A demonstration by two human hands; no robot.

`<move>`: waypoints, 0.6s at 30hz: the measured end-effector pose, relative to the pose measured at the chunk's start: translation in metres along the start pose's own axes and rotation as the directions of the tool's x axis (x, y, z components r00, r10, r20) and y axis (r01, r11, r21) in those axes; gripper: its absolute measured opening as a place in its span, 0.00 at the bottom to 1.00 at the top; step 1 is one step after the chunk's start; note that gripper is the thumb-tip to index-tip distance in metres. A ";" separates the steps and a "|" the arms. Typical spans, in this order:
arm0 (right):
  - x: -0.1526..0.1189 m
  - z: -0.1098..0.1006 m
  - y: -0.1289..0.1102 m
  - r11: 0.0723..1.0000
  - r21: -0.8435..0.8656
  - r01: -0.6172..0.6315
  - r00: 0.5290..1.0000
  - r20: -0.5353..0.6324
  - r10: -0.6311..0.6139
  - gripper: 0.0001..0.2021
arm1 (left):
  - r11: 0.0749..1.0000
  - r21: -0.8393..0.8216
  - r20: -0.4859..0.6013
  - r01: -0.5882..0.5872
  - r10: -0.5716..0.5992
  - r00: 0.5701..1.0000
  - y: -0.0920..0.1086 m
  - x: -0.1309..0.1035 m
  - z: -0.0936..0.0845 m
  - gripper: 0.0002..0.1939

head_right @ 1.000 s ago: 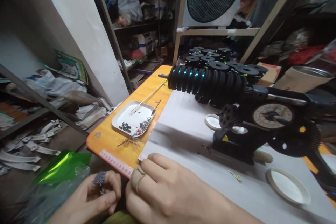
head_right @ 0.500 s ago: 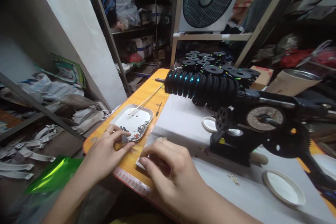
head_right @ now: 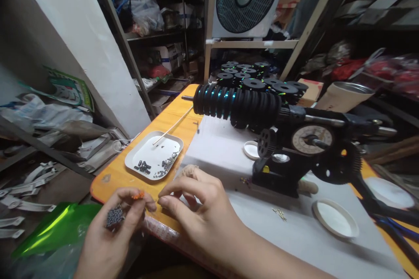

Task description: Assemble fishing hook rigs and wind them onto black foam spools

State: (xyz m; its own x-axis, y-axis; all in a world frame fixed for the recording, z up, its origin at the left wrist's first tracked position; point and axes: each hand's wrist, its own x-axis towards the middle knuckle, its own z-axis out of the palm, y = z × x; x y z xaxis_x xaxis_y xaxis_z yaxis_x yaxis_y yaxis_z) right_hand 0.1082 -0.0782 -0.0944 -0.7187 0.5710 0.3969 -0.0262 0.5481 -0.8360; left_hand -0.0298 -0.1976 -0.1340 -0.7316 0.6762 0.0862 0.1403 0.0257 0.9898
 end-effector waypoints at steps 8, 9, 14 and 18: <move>0.000 -0.001 -0.006 0.999 0.040 0.032 0.999 -0.038 -0.030 0.05 | 0.993 -0.085 0.017 0.075 -0.074 0.997 0.015 -0.016 0.019 0.16; -0.001 -0.001 -0.006 0.999 0.024 0.035 0.999 -0.034 -0.034 0.05 | 0.994 -0.084 0.012 0.069 -0.068 0.998 0.015 -0.016 0.019 0.16; -0.006 0.001 -0.005 0.999 -0.012 0.039 0.999 -0.021 -0.039 0.06 | 0.969 -0.197 0.037 0.150 -0.145 0.989 0.011 -0.018 0.022 0.18; -0.010 0.004 -0.004 0.998 0.010 0.058 0.998 0.004 -0.058 0.07 | 0.864 -0.418 0.108 0.281 -0.260 0.960 0.008 -0.019 0.021 0.18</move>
State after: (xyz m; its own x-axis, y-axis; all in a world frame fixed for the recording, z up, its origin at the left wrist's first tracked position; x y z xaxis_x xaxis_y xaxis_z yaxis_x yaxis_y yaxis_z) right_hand 0.1125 -0.0881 -0.0966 -0.7184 0.5361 0.4432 -0.0743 0.5743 -0.8152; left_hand -0.0007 -0.1942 -0.1299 -0.6663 0.7218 -0.1870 -0.3635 -0.0955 0.9267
